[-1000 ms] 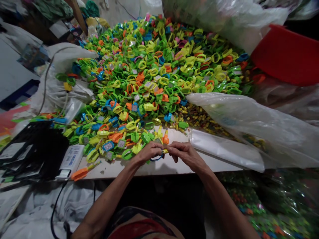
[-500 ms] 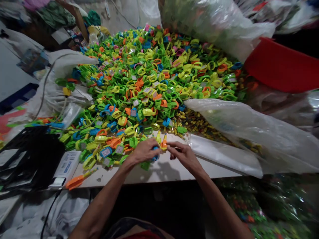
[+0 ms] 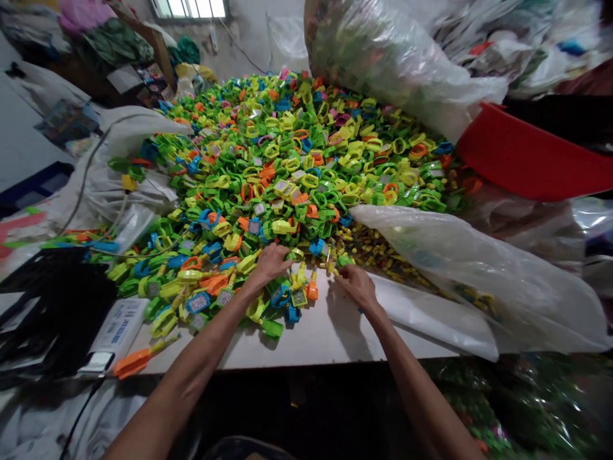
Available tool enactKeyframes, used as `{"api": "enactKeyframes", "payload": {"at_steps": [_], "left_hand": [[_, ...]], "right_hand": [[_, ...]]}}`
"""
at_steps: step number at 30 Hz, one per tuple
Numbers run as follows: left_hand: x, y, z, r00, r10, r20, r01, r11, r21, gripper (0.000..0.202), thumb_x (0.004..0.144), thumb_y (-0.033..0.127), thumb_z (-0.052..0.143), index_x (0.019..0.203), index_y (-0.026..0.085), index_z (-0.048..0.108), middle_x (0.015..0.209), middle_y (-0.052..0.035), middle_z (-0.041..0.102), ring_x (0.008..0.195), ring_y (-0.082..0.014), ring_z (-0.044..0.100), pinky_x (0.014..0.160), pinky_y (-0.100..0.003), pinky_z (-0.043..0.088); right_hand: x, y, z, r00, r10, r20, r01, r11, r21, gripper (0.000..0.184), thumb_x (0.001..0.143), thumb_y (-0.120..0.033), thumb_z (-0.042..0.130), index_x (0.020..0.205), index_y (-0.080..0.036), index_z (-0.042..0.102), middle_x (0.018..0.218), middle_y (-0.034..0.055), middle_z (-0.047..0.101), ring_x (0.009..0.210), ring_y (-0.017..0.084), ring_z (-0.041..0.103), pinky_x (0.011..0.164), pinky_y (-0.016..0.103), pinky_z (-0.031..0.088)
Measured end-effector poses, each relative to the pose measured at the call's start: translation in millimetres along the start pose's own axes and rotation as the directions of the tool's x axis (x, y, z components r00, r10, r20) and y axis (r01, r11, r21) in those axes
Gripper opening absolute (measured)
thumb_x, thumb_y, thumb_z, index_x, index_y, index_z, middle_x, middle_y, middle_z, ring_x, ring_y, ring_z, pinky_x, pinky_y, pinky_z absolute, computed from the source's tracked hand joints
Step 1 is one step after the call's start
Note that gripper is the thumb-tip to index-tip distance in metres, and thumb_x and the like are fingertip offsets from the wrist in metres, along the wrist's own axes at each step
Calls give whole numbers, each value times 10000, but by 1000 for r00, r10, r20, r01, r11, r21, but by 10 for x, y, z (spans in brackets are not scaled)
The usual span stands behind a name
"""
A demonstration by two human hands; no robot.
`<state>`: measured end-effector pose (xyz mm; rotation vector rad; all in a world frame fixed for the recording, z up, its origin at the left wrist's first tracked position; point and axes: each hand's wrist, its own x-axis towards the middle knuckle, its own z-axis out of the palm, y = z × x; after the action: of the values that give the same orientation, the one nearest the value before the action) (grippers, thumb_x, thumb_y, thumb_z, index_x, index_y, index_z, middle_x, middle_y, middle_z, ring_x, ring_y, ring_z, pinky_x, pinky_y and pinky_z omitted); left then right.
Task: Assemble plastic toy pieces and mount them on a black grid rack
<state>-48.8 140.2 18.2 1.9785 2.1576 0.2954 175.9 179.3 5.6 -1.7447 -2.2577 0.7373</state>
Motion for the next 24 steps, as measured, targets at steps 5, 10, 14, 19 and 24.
{"api": "enactKeyframes", "payload": {"at_steps": [5,10,14,19,24], "left_hand": [[-372,225,-103,976,150,-156,-199,906,-374,220,782,352,592,638,186,576,674,-14,580,725,-168,497,708,-273,336],[-667,451,-91,969,190,-159,-240,879,-412,247,802,370,562,634,190,538,636,-10,535,688,-166,464,737,-292,325],[-737,468,-96,949,242,-201,-298,898,-323,288,833,373,529,610,192,508,611,-10,519,666,-170,450,784,-322,300],[-765,441,-125,940,276,-202,-326,902,-282,235,836,324,527,641,192,523,632,-9,532,672,-173,457,829,-336,277],[-793,448,-138,942,286,-175,-323,915,-240,188,833,309,539,685,193,553,677,-23,573,709,-184,487,835,-338,278]], "right_hand": [[-299,-177,-121,990,-141,25,73,650,757,275,704,-412,624,788,-156,568,660,-1,576,580,132,547,539,251,412],[-574,-485,-292,971,-240,11,146,625,767,293,747,-435,609,798,-150,661,616,-2,560,514,97,477,504,236,400],[-679,-531,-337,962,-272,2,198,706,680,301,788,-431,564,776,-157,689,602,6,560,490,98,466,476,231,384],[-726,-516,-309,965,-259,-38,214,695,687,328,794,-444,554,820,-153,702,641,20,576,515,109,501,493,238,402],[-743,-512,-276,954,-298,-26,240,709,663,323,783,-446,579,839,-157,713,666,27,597,530,115,519,511,243,418]]}}
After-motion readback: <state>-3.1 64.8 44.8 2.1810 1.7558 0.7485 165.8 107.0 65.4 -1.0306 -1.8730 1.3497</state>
